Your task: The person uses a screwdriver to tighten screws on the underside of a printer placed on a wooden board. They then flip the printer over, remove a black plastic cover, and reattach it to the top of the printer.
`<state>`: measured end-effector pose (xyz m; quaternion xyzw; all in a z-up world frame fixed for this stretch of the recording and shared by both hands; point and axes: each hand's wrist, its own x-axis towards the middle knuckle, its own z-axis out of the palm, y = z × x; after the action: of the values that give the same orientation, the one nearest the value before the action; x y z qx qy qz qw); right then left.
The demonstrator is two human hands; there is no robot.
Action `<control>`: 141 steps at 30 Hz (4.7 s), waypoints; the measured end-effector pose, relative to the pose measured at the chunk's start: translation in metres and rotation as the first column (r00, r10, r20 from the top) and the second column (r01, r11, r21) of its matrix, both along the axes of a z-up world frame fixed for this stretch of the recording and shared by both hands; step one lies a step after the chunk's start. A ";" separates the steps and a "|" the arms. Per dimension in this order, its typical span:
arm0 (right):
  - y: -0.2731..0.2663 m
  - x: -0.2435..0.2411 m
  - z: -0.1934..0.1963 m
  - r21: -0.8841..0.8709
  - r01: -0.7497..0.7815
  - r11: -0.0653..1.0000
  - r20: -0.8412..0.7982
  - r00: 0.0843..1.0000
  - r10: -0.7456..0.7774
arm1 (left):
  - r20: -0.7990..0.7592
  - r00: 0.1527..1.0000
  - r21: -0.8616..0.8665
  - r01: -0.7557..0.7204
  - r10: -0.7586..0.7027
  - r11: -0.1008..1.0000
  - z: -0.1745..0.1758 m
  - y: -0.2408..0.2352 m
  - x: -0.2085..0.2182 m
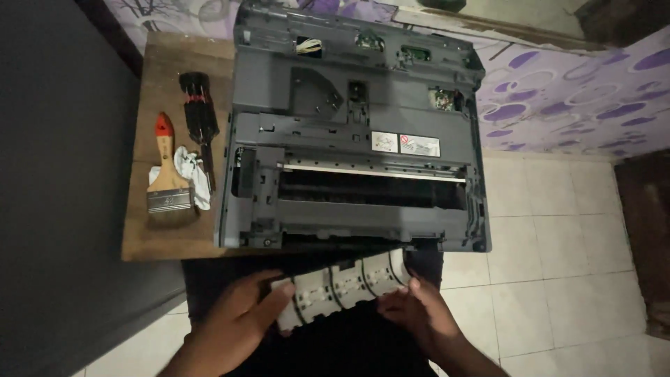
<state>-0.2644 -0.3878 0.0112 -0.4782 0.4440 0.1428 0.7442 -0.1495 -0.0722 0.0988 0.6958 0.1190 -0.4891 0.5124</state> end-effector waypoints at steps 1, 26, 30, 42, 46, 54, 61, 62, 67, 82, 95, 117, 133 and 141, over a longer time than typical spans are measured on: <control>-0.009 -0.005 -0.020 0.046 -0.021 0.999 0.044 0.999 0.019 | 0.177 0.983 -0.055 0.050 -0.040 0.997 -0.001 -0.004 0.001; -0.002 0.004 0.006 -0.575 -0.365 0.732 0.005 0.893 0.449 | -0.094 0.835 -0.383 -0.533 0.542 0.755 -0.099 -0.038 -0.028; 0.035 0.027 0.049 -0.366 0.015 0.930 -0.199 0.975 -0.094 | -0.004 0.862 -0.503 -0.440 0.507 0.744 -0.107 -0.037 -0.032; -0.028 0.070 0.066 -0.759 -0.476 -0.444 -0.599 0.245 0.762 | 0.184 0.877 -0.292 -0.382 0.443 0.877 -0.084 -0.036 -0.014; 0.035 0.120 0.074 -0.820 0.247 -0.516 -0.531 0.004 0.847 | 0.435 0.822 -0.363 -0.214 0.368 0.907 -0.118 -0.031 -0.019; 0.088 0.141 0.074 -0.829 0.215 -0.516 -0.536 -0.044 0.843 | 0.511 0.831 -0.280 -0.083 0.221 0.956 -0.104 -0.022 -0.010; 0.087 0.147 0.073 -0.849 0.284 -0.446 -0.485 -0.079 0.871 | 0.464 0.880 -0.176 -0.022 0.103 0.984 -0.069 -0.019 0.002; 0.088 0.148 0.073 -0.850 0.282 -0.445 -0.483 -0.080 0.872 | 0.462 0.881 -0.175 -0.022 0.102 0.984 -0.066 -0.018 0.004; 0.092 0.150 0.073 -0.856 0.166 -0.489 -0.510 -0.121 0.852 | 0.428 0.903 -0.106 0.079 -0.026 0.991 -0.051 -0.013 0.010; 0.104 0.157 0.084 -0.833 0.180 -0.524 -0.551 -0.177 0.815 | 0.333 0.918 0.125 0.184 -0.216 0.975 -0.040 -0.017 0.021; 0.107 0.157 0.083 -0.778 0.217 -0.590 -0.624 -0.154 0.766 | 0.200 0.958 0.108 0.187 -0.205 0.976 -0.029 -0.016 0.025; -0.016 0.094 0.048 -0.728 0.139 -0.671 -0.667 0.086 0.741 | 0.127 0.989 -0.269 -0.041 0.078 0.962 -0.079 0.002 0.005; -0.041 0.069 0.063 -0.894 -0.093 -0.438 -0.390 0.641 0.661 | -0.004 0.948 -0.479 -0.281 0.318 0.832 -0.061 -0.002 -0.004; -0.033 0.074 0.092 -0.947 -0.122 -0.296 -0.300 0.666 0.683 | 0.040 0.975 -0.333 -0.195 0.221 0.923 -0.033 0.001 0.000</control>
<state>-0.1904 -0.4204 0.1031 -0.9914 0.0351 -0.0655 0.1076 -0.1497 -0.0708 0.0662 0.6031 0.0897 -0.4177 0.6736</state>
